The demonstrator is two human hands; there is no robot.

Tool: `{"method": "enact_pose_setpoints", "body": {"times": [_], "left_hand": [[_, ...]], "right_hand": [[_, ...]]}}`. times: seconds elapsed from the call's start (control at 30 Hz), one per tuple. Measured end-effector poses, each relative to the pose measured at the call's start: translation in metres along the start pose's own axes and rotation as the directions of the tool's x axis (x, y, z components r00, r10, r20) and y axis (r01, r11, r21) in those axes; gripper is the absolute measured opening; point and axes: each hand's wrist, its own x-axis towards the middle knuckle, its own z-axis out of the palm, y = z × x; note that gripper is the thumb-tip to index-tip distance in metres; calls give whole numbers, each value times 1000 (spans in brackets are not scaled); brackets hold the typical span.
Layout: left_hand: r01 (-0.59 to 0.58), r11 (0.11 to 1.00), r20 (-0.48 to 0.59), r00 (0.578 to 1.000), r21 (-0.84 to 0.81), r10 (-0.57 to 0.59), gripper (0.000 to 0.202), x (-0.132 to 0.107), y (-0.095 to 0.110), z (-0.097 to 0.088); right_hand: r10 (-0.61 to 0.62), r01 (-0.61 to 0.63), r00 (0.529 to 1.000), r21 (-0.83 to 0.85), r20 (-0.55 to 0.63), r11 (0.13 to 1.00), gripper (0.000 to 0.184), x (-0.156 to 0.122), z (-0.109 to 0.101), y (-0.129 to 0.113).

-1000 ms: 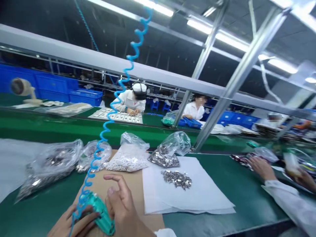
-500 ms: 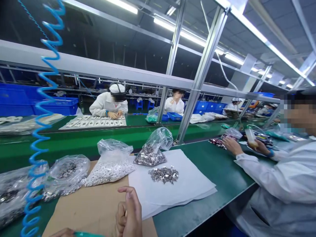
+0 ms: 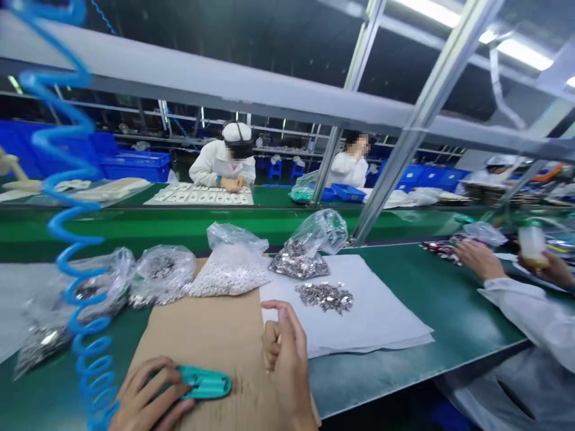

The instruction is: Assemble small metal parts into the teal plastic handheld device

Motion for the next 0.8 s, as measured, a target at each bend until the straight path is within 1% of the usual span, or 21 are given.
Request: {"method": "enact_pose_setpoints", "body": {"times": [0.07,0.13,0.2,0.27,0.37,0.53,0.67,0.8], "left_hand": [[52,998,81,996,-35,-49,21,7,13,-14],[90,993,133,988,-80,-78,16,14,21,-22],[101,985,178,981,-141,-75,14,18,24,-24],[117,974,206,976,-196,-76,14,19,23,-23],[136,964,207,974,-227,-89,14,18,22,-21],[100,970,205,977,-223,-54,15,21,24,-23],[94,981,236,970,-171,-52,20,20,26,-22],[105,982,212,975,-160,-70,23,19,26,-21]], "right_hand": [[-41,41,999,20,-1,999,41,-6,6,-4],[-73,73,997,33,-10,997,38,-9,13,-4],[-61,61,998,23,11,998,35,-10,19,-1],[-20,20,999,3,50,1000,34,-11,23,6],[11,-10,996,-11,86,1000,36,-13,26,20],[-12,18,996,-75,84,997,36,-12,29,39],[15,-3,995,-120,101,993,40,-11,28,46],[20,-5,994,-132,109,991,40,-10,26,49]]}}
